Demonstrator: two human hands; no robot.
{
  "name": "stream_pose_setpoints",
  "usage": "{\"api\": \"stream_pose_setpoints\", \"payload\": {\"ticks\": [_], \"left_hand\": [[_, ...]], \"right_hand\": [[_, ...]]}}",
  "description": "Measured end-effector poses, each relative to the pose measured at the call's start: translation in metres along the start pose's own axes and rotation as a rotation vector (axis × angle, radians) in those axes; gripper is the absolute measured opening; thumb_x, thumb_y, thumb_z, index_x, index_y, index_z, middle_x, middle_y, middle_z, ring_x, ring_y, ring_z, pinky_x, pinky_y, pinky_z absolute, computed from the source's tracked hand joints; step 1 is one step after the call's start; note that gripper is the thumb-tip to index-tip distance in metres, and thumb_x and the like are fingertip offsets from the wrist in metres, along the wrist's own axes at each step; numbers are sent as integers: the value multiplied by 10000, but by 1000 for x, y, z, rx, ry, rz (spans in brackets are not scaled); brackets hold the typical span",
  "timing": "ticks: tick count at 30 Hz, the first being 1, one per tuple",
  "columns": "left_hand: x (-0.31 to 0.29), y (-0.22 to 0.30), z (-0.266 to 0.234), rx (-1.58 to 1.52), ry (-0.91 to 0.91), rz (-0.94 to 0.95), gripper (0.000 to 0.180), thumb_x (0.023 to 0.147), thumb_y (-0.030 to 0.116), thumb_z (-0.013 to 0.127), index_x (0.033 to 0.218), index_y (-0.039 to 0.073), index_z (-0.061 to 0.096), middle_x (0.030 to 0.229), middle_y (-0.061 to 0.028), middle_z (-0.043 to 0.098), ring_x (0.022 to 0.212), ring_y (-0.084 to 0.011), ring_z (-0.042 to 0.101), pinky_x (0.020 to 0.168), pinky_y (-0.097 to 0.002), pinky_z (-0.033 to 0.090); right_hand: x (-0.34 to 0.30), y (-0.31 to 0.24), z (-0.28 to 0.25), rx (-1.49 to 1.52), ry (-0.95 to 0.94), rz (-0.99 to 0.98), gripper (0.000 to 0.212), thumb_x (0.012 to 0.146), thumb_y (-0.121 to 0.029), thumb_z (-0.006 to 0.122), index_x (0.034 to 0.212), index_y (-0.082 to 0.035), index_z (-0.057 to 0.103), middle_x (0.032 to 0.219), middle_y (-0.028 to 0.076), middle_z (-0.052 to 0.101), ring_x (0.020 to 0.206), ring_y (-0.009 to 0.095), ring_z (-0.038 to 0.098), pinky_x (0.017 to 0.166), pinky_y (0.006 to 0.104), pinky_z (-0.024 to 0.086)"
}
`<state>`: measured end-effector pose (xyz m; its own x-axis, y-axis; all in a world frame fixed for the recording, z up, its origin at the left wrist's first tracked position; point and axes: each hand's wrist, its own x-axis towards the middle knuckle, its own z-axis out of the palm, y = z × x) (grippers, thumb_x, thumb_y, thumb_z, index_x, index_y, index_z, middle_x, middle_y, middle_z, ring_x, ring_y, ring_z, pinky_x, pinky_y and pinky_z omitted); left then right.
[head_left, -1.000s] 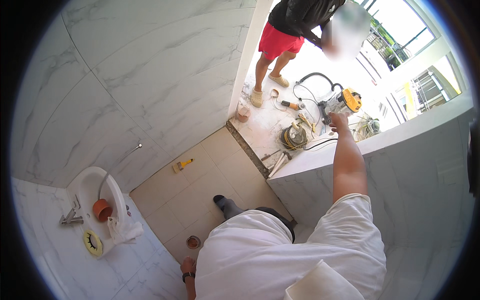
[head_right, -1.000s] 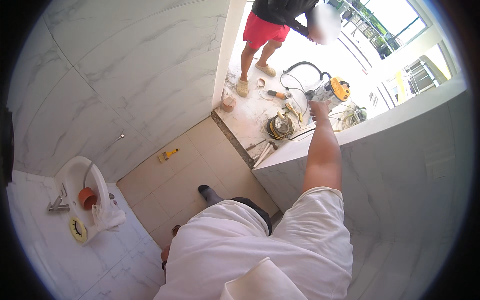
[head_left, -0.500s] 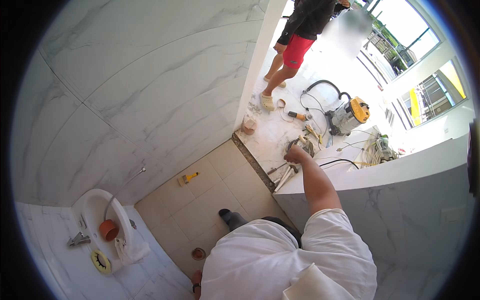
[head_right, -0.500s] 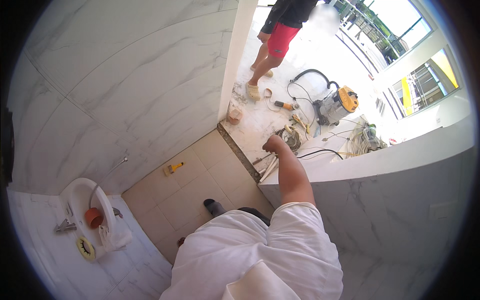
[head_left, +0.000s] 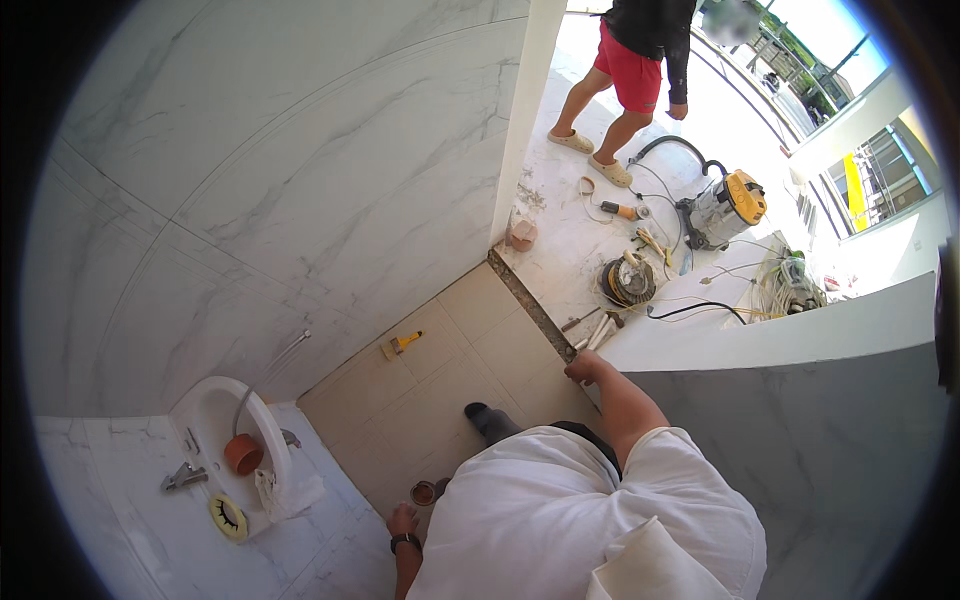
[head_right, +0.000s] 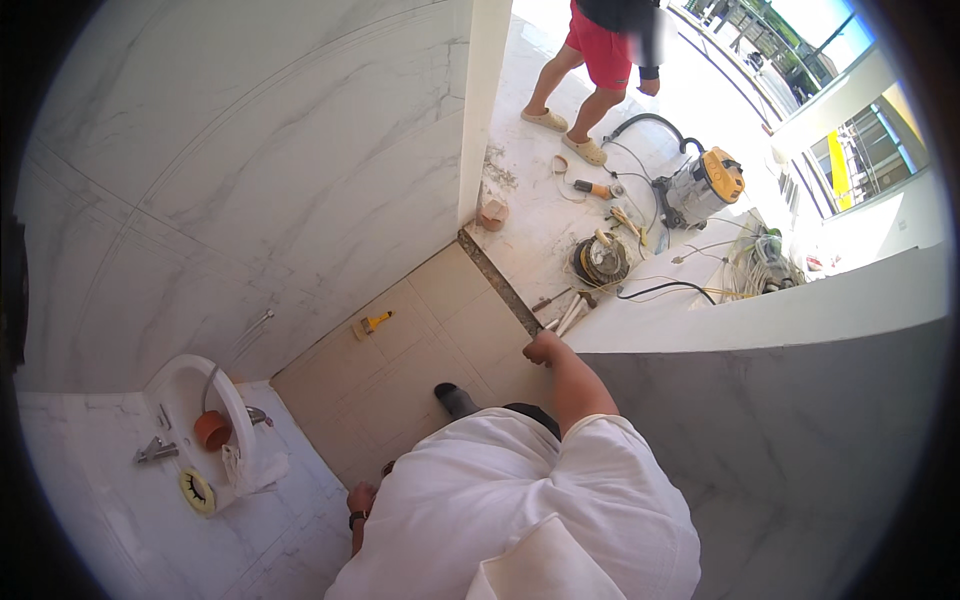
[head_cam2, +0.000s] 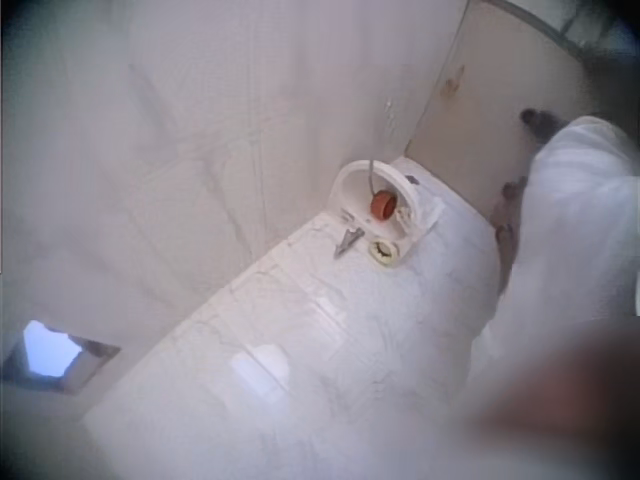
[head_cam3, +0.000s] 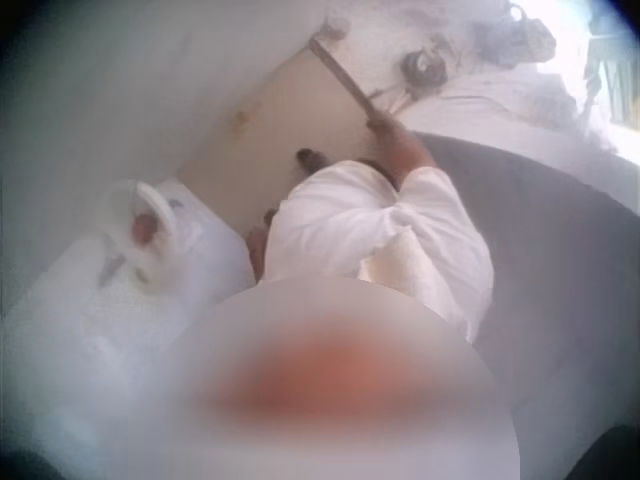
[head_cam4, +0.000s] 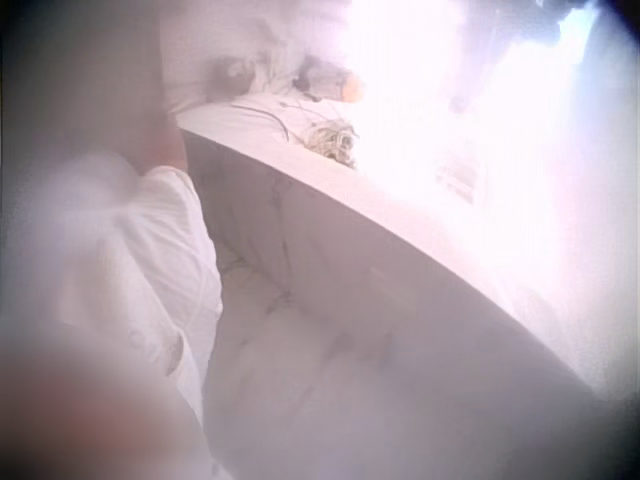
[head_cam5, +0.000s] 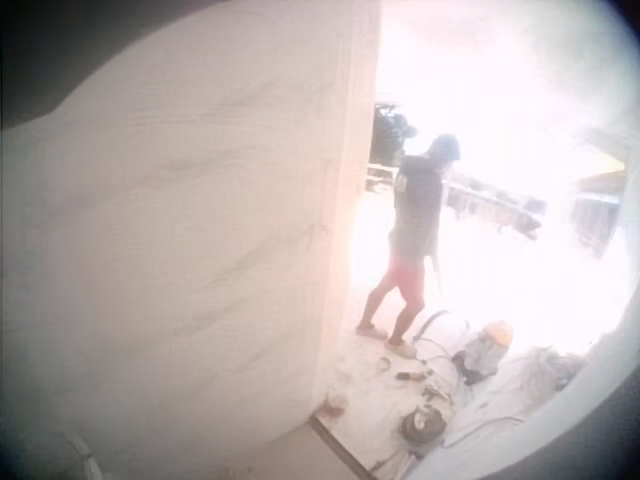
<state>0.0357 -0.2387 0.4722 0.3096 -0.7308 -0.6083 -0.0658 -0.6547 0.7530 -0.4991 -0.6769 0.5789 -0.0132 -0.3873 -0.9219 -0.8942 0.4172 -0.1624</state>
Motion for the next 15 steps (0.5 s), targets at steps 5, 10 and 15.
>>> {"api": "stream_pose_setpoints", "payload": {"ticks": [5, 10, 15], "left_hand": [[-39, 73, 23, -337, 365, -561, 297, 889, 244, 636, 1113, 48, 629, 947, -95, 670, 860, -245, 670, 671, -367, 523], [-37, 16, 16, -14, 6, -415, 235, 849, 228, 670, 994, 44, 677, 910, -96, 681, 795, -246, 672, 646, -380, 535], [-14, -44, -2, 1053, -267, -34, 258, 850, 331, 641, 980, 112, 682, 986, -143, 697, 875, -374, 680, 713, -517, 532]], "right_hand": [[-10, 16, -13, -141, 194, -220, 161, 815, -195, 674, 781, -43, 716, 686, 53, 665, 554, 169, 630, 477, 296, 495], [-58, 6, 6, 428, 132, -39, 810, 774, -147, 757, 1476, -31, 369, 1082, 234, 666, 885, 308, 696, 685, 472, 586], [-86, 10, 25, 602, 140, 49, 793, 844, -175, 720, 1509, -60, 304, 1208, 238, 625, 1017, 397, 657, 802, 535, 555]]}}
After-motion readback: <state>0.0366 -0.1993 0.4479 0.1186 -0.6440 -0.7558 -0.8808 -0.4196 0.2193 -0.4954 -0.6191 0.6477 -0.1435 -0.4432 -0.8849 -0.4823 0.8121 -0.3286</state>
